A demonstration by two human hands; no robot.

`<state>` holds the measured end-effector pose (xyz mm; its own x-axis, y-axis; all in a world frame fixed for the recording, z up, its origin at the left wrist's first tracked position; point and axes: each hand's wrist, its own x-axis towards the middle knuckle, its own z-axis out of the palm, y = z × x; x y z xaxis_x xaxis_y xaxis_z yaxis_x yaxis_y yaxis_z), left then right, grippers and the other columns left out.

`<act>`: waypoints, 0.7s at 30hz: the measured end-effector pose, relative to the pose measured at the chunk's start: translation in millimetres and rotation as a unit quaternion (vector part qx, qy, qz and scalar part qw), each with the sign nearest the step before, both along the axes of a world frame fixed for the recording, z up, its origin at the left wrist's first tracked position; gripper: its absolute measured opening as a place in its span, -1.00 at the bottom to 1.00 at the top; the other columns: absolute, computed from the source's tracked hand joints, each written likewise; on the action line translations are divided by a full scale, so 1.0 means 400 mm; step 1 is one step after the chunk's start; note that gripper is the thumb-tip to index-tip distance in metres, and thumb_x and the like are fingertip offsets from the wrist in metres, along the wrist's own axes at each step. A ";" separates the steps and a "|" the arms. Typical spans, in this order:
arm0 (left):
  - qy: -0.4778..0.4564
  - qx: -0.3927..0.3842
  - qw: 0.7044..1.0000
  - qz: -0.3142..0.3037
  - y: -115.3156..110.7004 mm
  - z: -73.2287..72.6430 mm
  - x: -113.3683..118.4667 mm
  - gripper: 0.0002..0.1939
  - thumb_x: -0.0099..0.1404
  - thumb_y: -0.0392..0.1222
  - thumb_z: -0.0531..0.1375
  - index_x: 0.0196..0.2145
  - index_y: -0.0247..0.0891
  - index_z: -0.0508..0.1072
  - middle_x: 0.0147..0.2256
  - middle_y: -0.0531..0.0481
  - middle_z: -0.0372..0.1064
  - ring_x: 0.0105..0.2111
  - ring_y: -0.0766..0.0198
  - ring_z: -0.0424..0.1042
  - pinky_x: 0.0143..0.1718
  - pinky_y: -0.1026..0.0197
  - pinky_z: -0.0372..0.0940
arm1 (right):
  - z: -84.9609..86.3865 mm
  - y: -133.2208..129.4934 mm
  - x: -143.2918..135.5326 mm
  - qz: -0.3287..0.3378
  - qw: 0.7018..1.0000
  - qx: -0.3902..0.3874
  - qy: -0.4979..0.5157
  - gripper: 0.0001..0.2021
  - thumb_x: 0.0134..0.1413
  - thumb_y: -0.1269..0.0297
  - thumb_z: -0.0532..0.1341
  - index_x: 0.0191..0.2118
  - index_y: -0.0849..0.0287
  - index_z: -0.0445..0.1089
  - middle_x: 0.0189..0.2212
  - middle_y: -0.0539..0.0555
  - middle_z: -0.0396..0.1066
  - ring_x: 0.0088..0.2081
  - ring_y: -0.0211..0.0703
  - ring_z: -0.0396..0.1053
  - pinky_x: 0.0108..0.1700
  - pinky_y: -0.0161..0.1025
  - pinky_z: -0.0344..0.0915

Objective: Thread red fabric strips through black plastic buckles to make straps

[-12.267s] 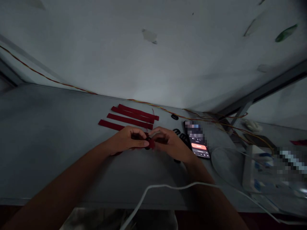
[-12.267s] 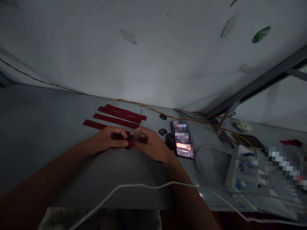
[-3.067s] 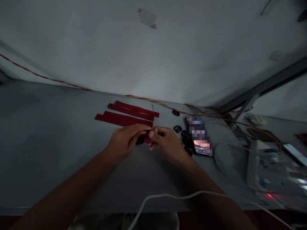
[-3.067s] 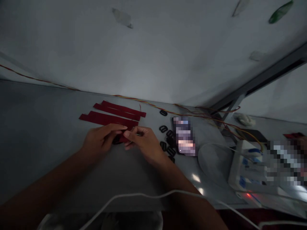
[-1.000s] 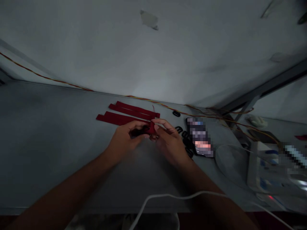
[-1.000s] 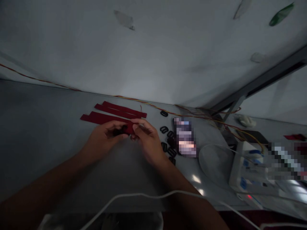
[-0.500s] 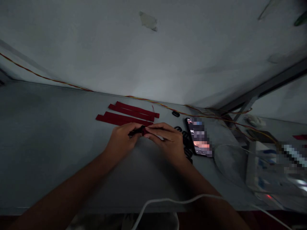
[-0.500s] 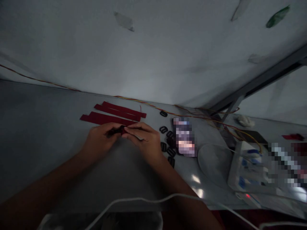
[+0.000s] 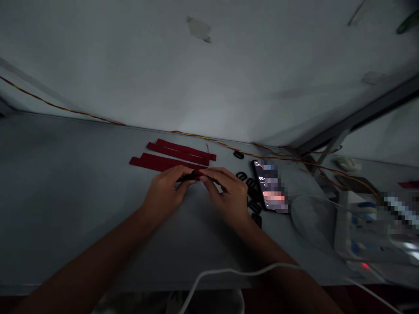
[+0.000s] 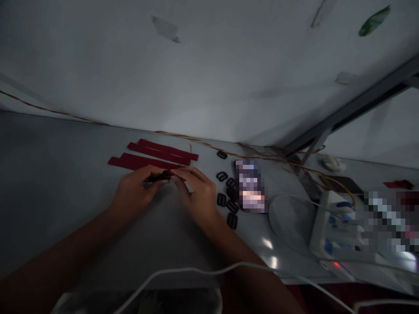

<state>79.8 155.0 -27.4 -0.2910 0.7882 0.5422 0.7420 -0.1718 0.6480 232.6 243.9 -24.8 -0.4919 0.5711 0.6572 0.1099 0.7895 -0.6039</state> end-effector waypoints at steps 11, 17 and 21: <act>0.028 0.019 0.999 -0.005 0.004 -0.016 -0.013 -0.79 0.29 -0.41 0.20 -0.14 -0.23 0.49 -0.23 -0.01 0.55 -0.22 0.26 0.53 -0.13 0.21 0.45 | 0.002 -0.005 0.010 0.042 0.998 0.034 -0.040 -0.76 0.22 0.41 0.22 -0.09 0.02 0.58 -0.19 0.09 0.55 -0.20 -0.18 0.52 -0.14 -0.21 0.51; 0.045 0.059 0.996 -0.050 0.005 -0.015 -0.013 -0.86 0.36 -0.29 0.20 -0.13 -0.26 0.49 -0.23 -0.07 0.54 -0.21 0.26 0.53 -0.14 0.20 0.45 | 0.014 -0.015 0.014 -0.001 0.999 0.040 -0.018 -0.76 0.17 0.42 0.26 -0.10 0.03 0.59 -0.25 0.10 0.56 -0.27 -0.17 0.51 -0.19 -0.22 0.50; 0.041 0.054 0.996 -0.058 0.000 -0.009 -0.016 -0.84 0.36 -0.32 0.19 -0.12 -0.27 0.50 -0.23 -0.07 0.54 -0.21 0.27 0.53 -0.14 0.23 0.44 | 0.018 -0.009 0.018 0.019 0.999 0.046 -0.012 -0.78 0.17 0.43 0.28 -0.13 0.02 0.60 -0.29 0.06 0.56 -0.32 -0.22 0.51 -0.29 -0.28 0.48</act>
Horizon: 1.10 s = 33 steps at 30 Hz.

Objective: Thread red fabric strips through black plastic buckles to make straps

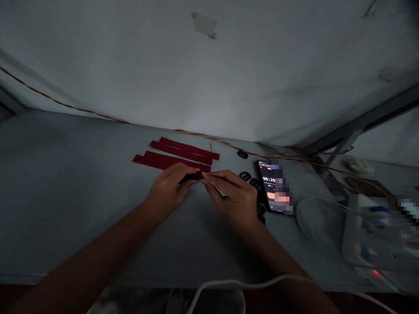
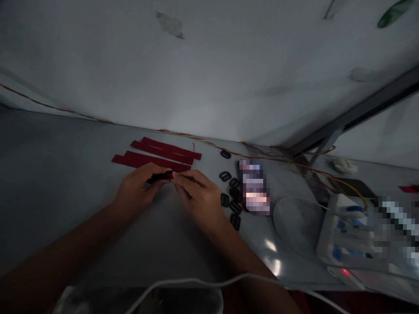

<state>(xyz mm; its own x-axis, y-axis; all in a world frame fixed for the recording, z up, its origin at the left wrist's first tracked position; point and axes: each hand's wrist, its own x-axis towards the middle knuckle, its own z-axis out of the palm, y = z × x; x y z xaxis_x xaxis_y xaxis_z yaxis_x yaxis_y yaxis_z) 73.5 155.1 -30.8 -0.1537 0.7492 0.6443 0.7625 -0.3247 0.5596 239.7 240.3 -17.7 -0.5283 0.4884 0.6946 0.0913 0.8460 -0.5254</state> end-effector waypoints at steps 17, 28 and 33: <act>-0.020 -0.046 0.990 -0.129 -0.008 0.015 -0.022 -0.68 0.40 -0.29 0.14 0.07 -0.18 0.49 -0.12 -0.09 0.53 -0.15 0.27 0.52 -0.09 0.21 0.45 | 0.011 0.034 0.012 0.132 0.940 -0.313 -0.015 -0.84 0.01 0.28 0.42 -0.32 0.12 0.44 -0.23 0.05 0.50 -0.19 -0.17 0.48 -0.11 -0.19 0.44; -0.133 -0.109 0.965 -0.197 -0.005 0.031 -0.025 -0.68 0.33 -0.26 0.24 0.01 -0.03 0.56 0.08 -0.13 0.38 0.09 0.11 0.40 0.10 0.01 0.40 | 0.026 0.051 0.013 0.201 0.804 -0.558 -0.032 -0.65 -0.19 0.34 0.50 -0.27 0.14 0.39 -0.37 -0.05 0.47 -0.37 -0.31 0.43 -0.28 -0.34 0.37; -0.225 -0.158 0.938 -0.210 -0.011 0.045 -0.021 -0.72 0.34 -0.22 0.23 -0.03 -0.01 0.58 0.11 -0.12 0.35 -0.01 0.10 0.48 -0.22 0.17 0.52 | 0.019 0.050 0.014 0.238 0.733 -0.637 -0.005 -0.70 -0.12 0.26 0.48 -0.31 0.16 0.38 -0.42 -0.05 0.41 -0.43 -0.35 0.37 -0.36 -0.38 0.33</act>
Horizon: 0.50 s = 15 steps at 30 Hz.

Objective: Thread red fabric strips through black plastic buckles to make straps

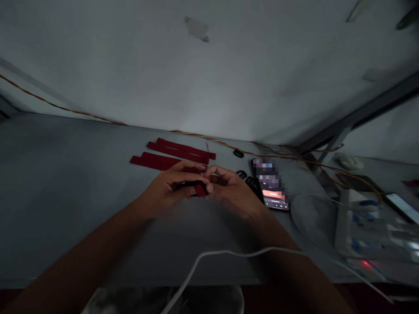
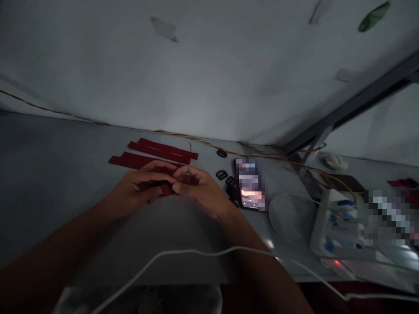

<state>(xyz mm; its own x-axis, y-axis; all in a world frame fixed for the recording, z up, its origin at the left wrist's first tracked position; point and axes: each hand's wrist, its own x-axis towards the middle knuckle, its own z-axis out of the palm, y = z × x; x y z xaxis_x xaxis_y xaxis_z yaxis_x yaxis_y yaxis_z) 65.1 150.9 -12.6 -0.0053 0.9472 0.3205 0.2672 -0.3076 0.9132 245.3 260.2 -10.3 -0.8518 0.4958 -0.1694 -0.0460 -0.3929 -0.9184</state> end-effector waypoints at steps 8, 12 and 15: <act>-0.090 -0.051 0.993 -0.057 -0.012 0.013 -0.005 -0.77 0.29 -0.24 0.28 -0.10 -0.05 0.62 0.03 -0.11 0.38 -0.24 0.25 0.53 -0.37 0.27 0.53 | -0.003 -0.010 0.001 -0.008 0.999 0.026 0.025 -0.76 -0.01 0.23 0.43 -0.34 0.16 0.37 -0.45 -0.04 0.39 -0.43 -0.33 0.34 -0.36 -0.36 0.27; -0.100 -0.089 0.989 -0.066 -0.010 0.010 -0.005 -0.74 0.31 -0.18 0.26 -0.04 -0.07 0.59 -0.01 -0.13 0.43 -0.14 0.17 0.53 -0.21 0.17 0.56 | -0.013 -0.006 -0.007 -0.087 0.992 0.086 0.031 -0.78 0.00 0.23 0.42 -0.38 0.17 0.37 -0.41 -0.03 0.38 -0.39 -0.33 0.33 -0.31 -0.34 0.29; -0.110 -0.110 0.984 -0.082 -0.005 0.003 0.010 -0.72 0.34 -0.18 0.23 -0.01 -0.10 0.58 -0.05 -0.13 0.46 -0.10 0.16 0.54 -0.13 0.14 0.54 | -0.027 0.011 -0.013 -0.163 0.982 0.081 0.038 -0.74 -0.03 0.22 0.43 -0.37 0.15 0.33 -0.40 -0.06 0.38 -0.39 -0.33 0.34 -0.25 -0.31 0.35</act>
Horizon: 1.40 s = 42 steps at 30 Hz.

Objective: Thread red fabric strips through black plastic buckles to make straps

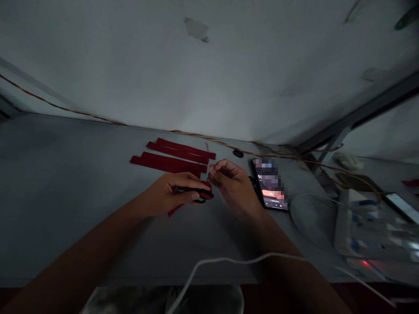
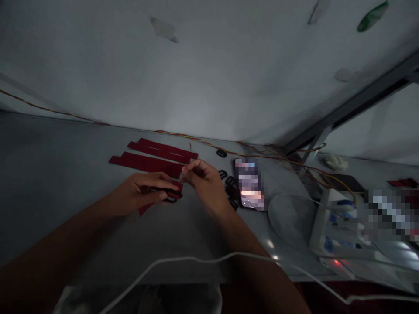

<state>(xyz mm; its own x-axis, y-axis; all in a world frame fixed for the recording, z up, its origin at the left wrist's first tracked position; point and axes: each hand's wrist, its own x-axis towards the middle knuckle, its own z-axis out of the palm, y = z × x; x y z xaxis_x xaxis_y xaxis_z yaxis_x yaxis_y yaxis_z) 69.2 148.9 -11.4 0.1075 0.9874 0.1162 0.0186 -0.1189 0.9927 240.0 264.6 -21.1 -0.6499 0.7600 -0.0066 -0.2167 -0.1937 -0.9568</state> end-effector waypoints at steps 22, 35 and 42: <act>0.359 0.314 0.846 0.237 0.020 -0.054 0.016 -0.65 0.41 -0.40 0.12 0.11 -0.25 0.44 -0.28 0.00 0.48 -0.30 0.40 0.48 -0.18 0.33 0.42 | -0.028 -0.016 -0.027 0.048 0.997 -0.032 -0.054 -0.76 0.08 0.15 0.33 -0.18 0.17 0.49 -0.32 0.04 0.47 -0.32 -0.25 0.40 -0.27 -0.29 0.35; 0.453 0.328 0.815 0.150 -0.023 -0.024 -0.029 -0.76 0.40 -0.43 0.10 0.00 -0.34 0.41 -0.25 -0.07 0.40 -0.26 0.30 0.42 -0.17 0.19 0.44 | -0.008 -0.018 -0.006 0.122 0.976 0.086 -0.158 -0.60 -0.10 0.17 0.47 -0.08 0.13 0.52 -0.21 0.04 0.54 -0.20 -0.18 0.46 -0.14 -0.26 0.36; 0.547 0.370 0.739 0.133 -0.102 -0.038 -0.056 -0.78 0.44 -0.35 0.05 0.00 -0.33 0.37 -0.15 -0.14 0.49 -0.11 0.18 0.49 0.00 0.13 0.43 | -0.018 -0.064 -0.022 0.115 0.921 0.299 -0.221 -0.72 0.03 0.27 0.36 -0.09 0.12 0.55 -0.20 0.03 0.57 -0.18 -0.13 0.49 -0.06 -0.20 0.36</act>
<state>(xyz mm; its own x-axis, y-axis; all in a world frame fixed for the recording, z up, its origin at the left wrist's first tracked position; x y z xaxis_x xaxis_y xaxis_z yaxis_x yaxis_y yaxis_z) 46.7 108.1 -26.5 0.3502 0.6996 0.6228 0.8823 -0.4696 0.0313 231.0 239.1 -28.4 -0.8281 0.5568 0.0652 0.2015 0.4042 -0.8922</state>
